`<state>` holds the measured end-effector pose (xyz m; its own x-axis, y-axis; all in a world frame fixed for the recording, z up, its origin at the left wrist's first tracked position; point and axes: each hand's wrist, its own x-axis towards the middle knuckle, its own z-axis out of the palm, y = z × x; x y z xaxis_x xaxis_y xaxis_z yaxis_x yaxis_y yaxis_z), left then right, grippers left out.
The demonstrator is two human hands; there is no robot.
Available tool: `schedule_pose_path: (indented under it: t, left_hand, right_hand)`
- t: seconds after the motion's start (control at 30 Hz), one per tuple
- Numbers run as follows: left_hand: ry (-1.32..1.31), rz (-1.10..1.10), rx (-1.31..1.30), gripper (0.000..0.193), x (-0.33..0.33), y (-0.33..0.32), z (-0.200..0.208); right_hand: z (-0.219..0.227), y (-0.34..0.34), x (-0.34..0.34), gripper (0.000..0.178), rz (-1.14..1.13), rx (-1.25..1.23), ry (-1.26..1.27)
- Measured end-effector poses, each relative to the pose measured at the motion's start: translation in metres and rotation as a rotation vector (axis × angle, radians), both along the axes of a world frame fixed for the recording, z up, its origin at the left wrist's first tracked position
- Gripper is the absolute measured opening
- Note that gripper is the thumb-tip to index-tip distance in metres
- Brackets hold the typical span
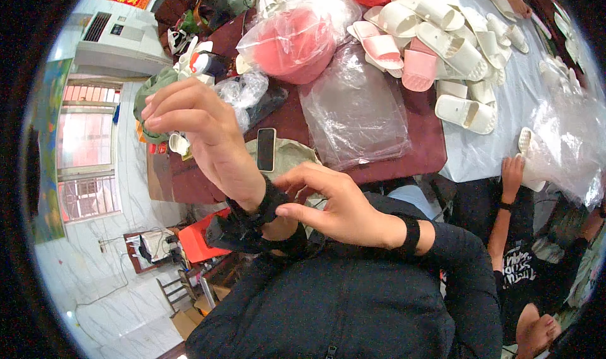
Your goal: Assembling footwear components at a table with other workers.
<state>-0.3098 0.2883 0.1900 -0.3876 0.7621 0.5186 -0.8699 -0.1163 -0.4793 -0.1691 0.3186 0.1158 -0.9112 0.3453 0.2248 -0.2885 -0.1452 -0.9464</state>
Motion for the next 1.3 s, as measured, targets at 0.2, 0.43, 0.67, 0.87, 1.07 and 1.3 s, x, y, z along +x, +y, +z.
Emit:
schedule_pose_path:
  t: [0.2,0.43,0.67,0.87,1.07,1.3]
  left_hand:
    - [0.117,0.274,-0.27,0.019,-0.007,0.001,-0.006]
    - [1.09,1.684,-0.854,0.036,-0.017,0.003,-0.014]
    - [0.368,0.6,-0.568,0.019,-0.03,0.0,-0.015]
    - [-0.295,0.115,-0.213,0.005,-0.018,0.001,-0.003]
    - [-0.036,0.108,-0.115,0.01,0.013,0.002,0.009]
    - [1.042,-0.05,-0.531,0.035,0.065,0.052,-0.047]
  right_hand:
    - [0.0,0.005,-0.001,0.016,-0.017,0.066,0.067]
    - [-0.003,0.008,-0.002,0.015,-0.058,0.139,0.166]
    - [-0.006,0.011,0.002,0.017,-0.035,0.257,0.297]
    - [-0.029,0.014,-0.01,0.012,0.065,-0.222,0.144]
    - [-0.027,0.01,-0.024,0.014,0.372,-0.495,0.012]
    - [-0.046,0.037,0.002,0.044,0.301,-0.52,-0.414]
